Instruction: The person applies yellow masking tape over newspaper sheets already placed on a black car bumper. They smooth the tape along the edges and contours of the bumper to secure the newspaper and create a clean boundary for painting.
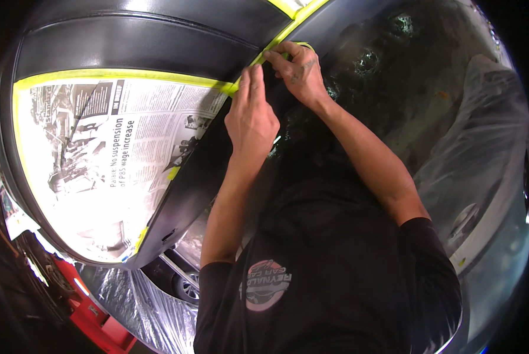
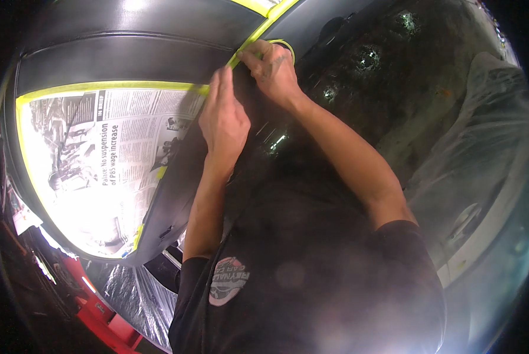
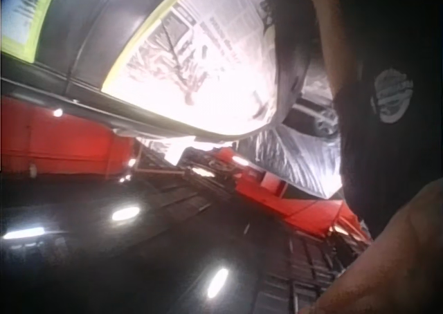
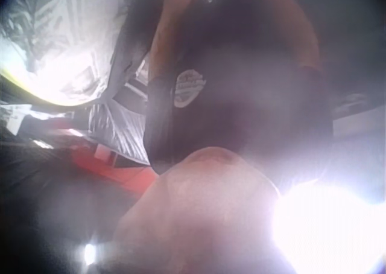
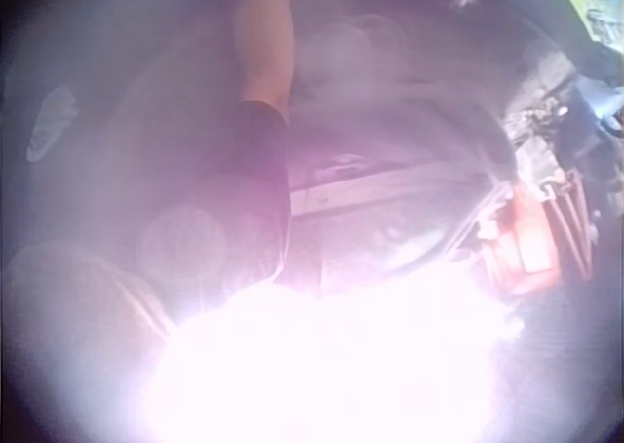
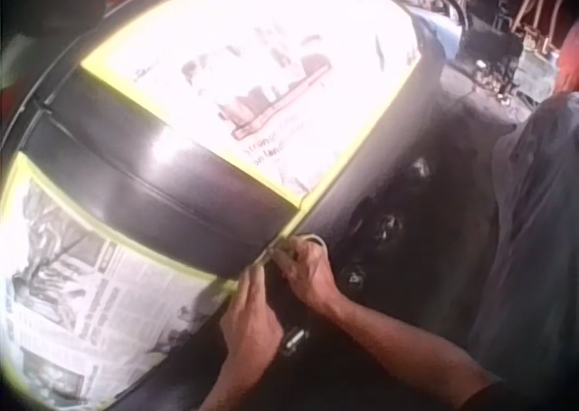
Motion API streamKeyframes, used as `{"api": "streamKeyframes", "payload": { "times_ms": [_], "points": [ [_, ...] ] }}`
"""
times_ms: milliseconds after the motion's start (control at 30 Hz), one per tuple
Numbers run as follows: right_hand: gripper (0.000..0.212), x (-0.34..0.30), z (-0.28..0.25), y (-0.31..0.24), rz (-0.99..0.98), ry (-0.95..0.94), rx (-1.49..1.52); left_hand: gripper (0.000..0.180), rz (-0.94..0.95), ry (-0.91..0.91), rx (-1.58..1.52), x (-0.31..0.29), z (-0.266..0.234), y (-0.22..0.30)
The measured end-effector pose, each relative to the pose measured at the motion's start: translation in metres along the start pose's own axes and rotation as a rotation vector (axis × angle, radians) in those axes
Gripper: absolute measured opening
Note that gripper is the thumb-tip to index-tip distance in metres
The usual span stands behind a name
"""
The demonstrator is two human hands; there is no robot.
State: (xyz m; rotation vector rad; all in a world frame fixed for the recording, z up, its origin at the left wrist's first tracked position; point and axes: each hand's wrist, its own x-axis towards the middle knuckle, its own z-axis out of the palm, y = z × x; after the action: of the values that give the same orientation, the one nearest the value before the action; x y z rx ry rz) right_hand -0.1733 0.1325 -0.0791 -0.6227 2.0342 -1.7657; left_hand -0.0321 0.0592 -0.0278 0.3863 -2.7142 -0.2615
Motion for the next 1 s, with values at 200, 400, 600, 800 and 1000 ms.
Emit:
{"api": "streamKeyframes", "payload": {
  "times_ms": [200, 400, 600, 800, 1000],
  "points": [
    [0.026, -0.004, 0.002, 0.001, -0.082, 0.009, -0.075, 0.079, -0.051, -0.168, -0.065, 0.012, 0.007, 0.0],
    [0.029, -0.005, 0.005, 0.003, -0.196, 0.076, -0.104, 0.055, 0.047, 0.036, -0.199, 0.022, 0.01, -0.02],
    [0.029, -0.017, 0.008, 0.015, -0.053, 0.149, 0.156, 0.02, 0.136, 0.125, -0.212, 0.051, -0.015, -0.033],
    [0.03, -0.052, -0.024, 0.029, 0.117, 0.176, 0.294, 0.01, 0.199, -0.029, -0.103, 0.07, -0.01, -0.03],
    [0.035, -0.104, 0.003, 0.061, -0.176, 0.142, 0.171, 0.004, 0.245, -0.186, 0.139, 0.075, -0.005, -0.024]
  ]
}}
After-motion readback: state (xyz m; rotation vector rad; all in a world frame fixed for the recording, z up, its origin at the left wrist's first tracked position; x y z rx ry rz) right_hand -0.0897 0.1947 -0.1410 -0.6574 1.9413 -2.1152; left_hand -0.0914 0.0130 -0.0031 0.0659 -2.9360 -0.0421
